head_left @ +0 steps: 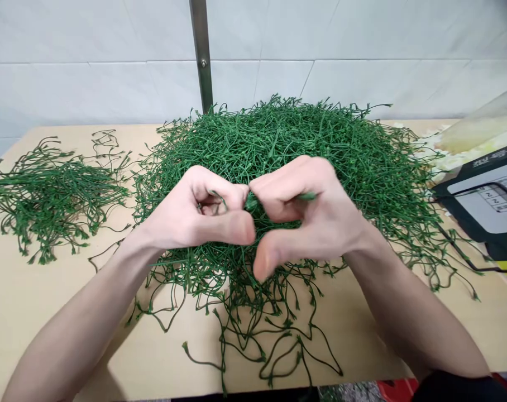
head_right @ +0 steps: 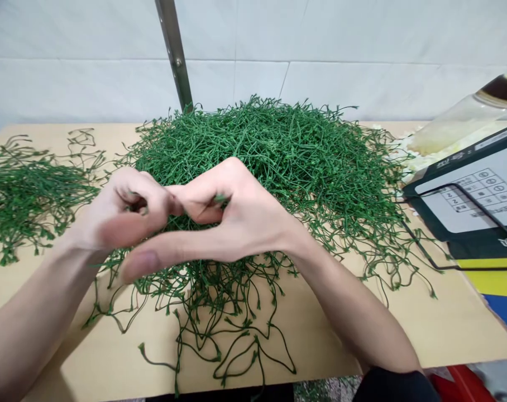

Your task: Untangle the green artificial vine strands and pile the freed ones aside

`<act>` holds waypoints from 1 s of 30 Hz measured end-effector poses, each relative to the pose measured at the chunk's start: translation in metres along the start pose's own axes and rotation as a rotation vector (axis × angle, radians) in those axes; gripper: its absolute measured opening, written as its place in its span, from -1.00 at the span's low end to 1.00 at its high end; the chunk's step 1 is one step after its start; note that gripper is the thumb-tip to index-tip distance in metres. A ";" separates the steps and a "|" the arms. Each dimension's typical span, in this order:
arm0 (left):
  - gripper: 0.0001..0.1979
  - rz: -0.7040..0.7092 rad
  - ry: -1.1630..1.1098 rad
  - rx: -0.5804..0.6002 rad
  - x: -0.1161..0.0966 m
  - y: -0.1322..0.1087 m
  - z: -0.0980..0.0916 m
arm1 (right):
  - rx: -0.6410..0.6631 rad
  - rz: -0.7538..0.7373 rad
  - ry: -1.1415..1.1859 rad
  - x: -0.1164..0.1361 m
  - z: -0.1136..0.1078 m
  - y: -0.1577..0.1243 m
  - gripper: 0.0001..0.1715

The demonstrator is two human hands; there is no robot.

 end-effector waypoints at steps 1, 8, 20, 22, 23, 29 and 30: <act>-0.40 0.038 -0.023 -0.047 0.000 0.000 -0.001 | -0.041 0.020 -0.018 -0.001 0.000 0.000 -0.16; -0.58 -0.060 0.004 -0.266 0.003 0.005 -0.008 | -0.400 0.274 -0.229 -0.024 -0.025 -0.001 -0.50; -0.77 -0.011 0.125 -0.358 0.011 0.004 -0.013 | -0.204 0.330 -0.173 -0.015 -0.013 0.001 -0.63; -0.76 0.007 0.121 -0.332 0.010 0.005 -0.012 | -0.206 0.308 -0.142 -0.015 -0.012 0.002 -0.72; -0.76 0.015 0.124 -0.318 0.009 0.005 -0.012 | -0.212 0.295 -0.127 -0.016 -0.012 0.003 -0.76; -0.41 -0.029 0.078 -0.110 -0.003 0.005 -0.019 | -0.120 0.236 -0.184 -0.016 -0.020 0.001 -0.89; -0.32 -0.059 0.063 -0.070 -0.005 0.004 -0.020 | -0.089 0.234 -0.215 -0.015 -0.020 0.000 -0.90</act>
Point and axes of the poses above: each hand's wrist, its own y-axis towards the middle knuckle, its own z-axis out of the palm, x = y × z, the point moved 3 cm from there along y, towards the middle knuckle, and after that the axes turned 5 degrees about z, right-handed, at the moved point
